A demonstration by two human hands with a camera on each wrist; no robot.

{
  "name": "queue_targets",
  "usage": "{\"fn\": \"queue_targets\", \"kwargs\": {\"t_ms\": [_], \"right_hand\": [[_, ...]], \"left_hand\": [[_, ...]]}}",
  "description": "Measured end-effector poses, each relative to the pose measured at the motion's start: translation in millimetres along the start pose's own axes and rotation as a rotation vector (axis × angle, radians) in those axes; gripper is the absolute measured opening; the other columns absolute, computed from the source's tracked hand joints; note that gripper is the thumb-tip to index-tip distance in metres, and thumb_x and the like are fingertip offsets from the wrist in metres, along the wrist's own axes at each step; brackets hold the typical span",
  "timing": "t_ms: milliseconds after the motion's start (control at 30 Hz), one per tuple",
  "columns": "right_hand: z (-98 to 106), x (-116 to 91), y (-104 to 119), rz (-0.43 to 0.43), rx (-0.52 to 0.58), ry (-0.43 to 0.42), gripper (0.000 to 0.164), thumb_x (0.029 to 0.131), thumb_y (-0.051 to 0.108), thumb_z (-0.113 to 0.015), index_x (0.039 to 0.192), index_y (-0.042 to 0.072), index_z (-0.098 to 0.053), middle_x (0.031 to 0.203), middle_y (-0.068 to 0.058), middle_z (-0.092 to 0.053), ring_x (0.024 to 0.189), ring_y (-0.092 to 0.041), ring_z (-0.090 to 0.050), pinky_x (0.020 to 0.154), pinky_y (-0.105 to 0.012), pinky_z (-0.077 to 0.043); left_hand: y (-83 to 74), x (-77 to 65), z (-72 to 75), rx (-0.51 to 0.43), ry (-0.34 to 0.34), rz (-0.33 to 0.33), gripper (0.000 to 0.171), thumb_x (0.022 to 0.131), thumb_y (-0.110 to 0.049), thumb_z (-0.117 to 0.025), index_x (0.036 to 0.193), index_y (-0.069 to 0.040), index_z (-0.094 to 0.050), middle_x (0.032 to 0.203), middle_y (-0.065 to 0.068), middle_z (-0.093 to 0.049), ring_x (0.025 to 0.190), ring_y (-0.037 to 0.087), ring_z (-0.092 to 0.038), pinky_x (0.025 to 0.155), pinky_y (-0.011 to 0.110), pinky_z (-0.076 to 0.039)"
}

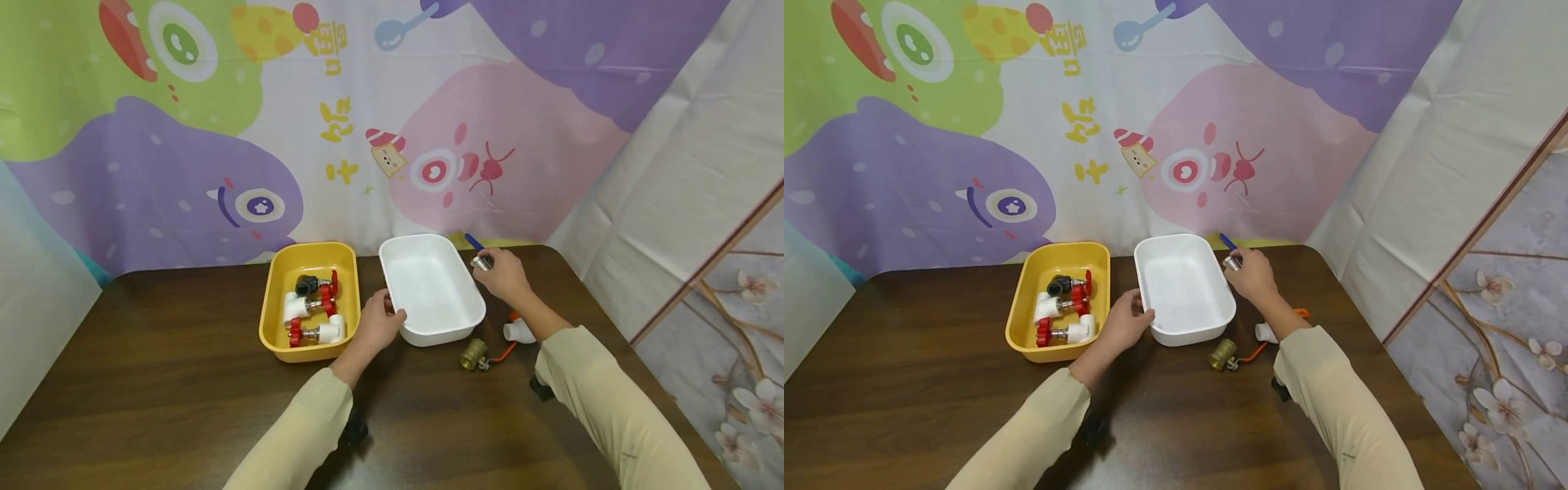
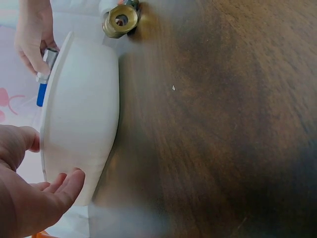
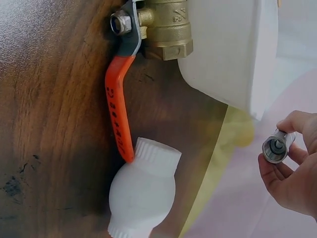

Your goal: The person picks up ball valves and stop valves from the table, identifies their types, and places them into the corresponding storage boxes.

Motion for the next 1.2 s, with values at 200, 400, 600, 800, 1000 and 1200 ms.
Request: {"fn": "queue_targets", "kwargs": {"t_ms": [200,400,600,800,1000,1200], "right_hand": [[-1.2,-0.6,5.5,0.009,0.003,0.016,0.043,0.082,0.018,-0.057,0.122,0.0,-0.057,0.116,-0.024,-0.06,0.096,-0.034,-0.058,0.08,-0.044,-0.048],[-7.6,0.4,10.7,-0.001,0.012,0.05,0.044,0.084,0.019,-0.059,0.124,0.001,-0.056,0.118,-0.023,-0.059,0.098,-0.034,-0.058,0.08,-0.043,-0.049],[-9.9,0.9,19.0,0.005,0.032,0.052,0.043,0.083,0.017,-0.06,0.123,0.002,-0.057,0.119,-0.021,-0.06,0.098,-0.033,-0.059,0.08,-0.042,-0.049],[-12.0,0.9,25.9,0.01,0.043,0.057,0.043,0.082,0.016,-0.06,0.123,0.001,-0.057,0.121,-0.021,-0.059,0.1,-0.033,-0.058,0.083,-0.042,-0.048],[-14.6,2.2,29.5,0.012,0.036,0.053,0.043,0.082,0.016,-0.06,0.122,0.001,-0.057,0.12,-0.021,-0.059,0.1,-0.032,-0.058,0.082,-0.041,-0.048],[-19.2,1.3,33.8,0.02,0.033,0.055,0.044,0.081,0.016,-0.061,0.122,0.001,-0.058,0.119,-0.022,-0.059,0.102,-0.032,-0.056,0.085,-0.042,-0.047]], "left_hand": [[0.3,0.1,-0.1,0.005,0.0,0.012,0.055,0.09,-0.019,-0.057,0.137,0.003,-0.038,0.113,0.015,-0.053,0.091,0.022,-0.057,0.074,0.03,-0.053],[0.7,0.0,0.8,0.001,0.005,0.01,0.054,0.089,-0.019,-0.057,0.136,0.002,-0.038,0.113,0.015,-0.054,0.09,0.021,-0.057,0.073,0.029,-0.053],[0.9,-0.2,0.6,0.001,0.001,0.01,0.054,0.089,-0.019,-0.057,0.136,0.002,-0.039,0.112,0.015,-0.054,0.09,0.021,-0.057,0.073,0.029,-0.053],[-0.4,-1.0,-0.3,-0.001,0.0,0.013,0.053,0.09,-0.018,-0.057,0.136,0.002,-0.039,0.112,0.015,-0.054,0.089,0.021,-0.057,0.074,0.03,-0.053],[-1.0,-2.1,0.7,-0.007,-0.003,0.014,0.053,0.09,-0.018,-0.057,0.135,0.002,-0.039,0.112,0.015,-0.054,0.089,0.021,-0.056,0.075,0.031,-0.053],[-1.4,-2.4,1.4,-0.012,-0.004,0.001,0.053,0.089,-0.018,-0.057,0.135,0.003,-0.039,0.111,0.015,-0.054,0.089,0.021,-0.057,0.074,0.03,-0.053]]}}
Point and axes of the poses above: each hand's wrist, its own x-axis towards the middle knuckle, its own z-axis out of the back of the hand, y = z × x, the point moved 10 cm from there along x, towards the middle knuckle
